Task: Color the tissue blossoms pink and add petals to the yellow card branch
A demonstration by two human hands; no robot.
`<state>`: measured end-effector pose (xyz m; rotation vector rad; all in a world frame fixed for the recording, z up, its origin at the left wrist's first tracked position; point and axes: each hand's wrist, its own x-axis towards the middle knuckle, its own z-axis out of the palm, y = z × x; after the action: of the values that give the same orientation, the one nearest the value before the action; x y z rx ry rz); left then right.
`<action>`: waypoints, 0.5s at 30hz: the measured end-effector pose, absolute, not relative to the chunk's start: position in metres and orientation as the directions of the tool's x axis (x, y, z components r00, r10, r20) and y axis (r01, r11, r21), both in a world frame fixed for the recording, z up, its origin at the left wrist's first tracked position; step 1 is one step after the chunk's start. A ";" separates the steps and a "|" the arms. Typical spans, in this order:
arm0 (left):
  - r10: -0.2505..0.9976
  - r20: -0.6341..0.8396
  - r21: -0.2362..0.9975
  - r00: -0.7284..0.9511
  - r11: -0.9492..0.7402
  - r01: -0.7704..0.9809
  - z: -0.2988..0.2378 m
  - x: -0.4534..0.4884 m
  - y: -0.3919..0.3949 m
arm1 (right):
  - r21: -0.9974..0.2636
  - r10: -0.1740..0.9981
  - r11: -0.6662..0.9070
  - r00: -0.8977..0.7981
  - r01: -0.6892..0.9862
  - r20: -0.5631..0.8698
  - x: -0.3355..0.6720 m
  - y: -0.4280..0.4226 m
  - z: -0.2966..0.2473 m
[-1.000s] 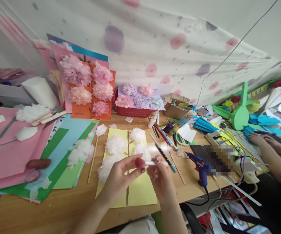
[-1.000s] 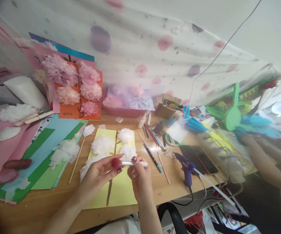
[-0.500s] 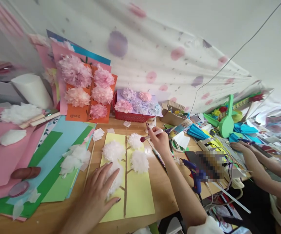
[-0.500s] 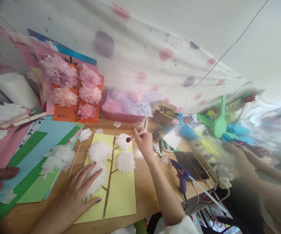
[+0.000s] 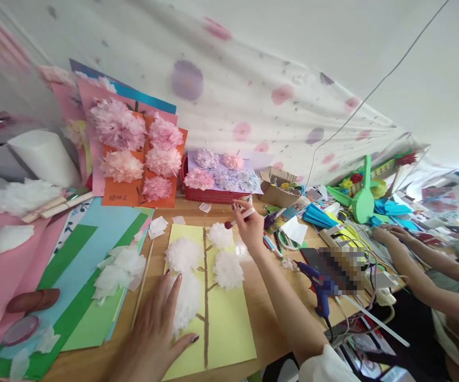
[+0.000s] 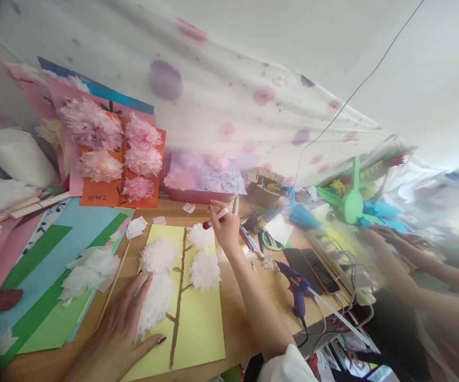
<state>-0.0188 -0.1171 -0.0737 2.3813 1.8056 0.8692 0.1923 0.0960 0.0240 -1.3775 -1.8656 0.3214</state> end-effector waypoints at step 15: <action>0.940 0.328 0.493 0.096 -0.257 0.831 -0.054 -0.013 -0.118 | -0.658 0.892 0.397 -0.100 0.640 0.441 0.188 0.099 0.019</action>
<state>-0.0128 -0.1184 -0.0538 2.1831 1.7913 0.8859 0.1879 0.0995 0.0192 -1.3262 -1.8242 0.3817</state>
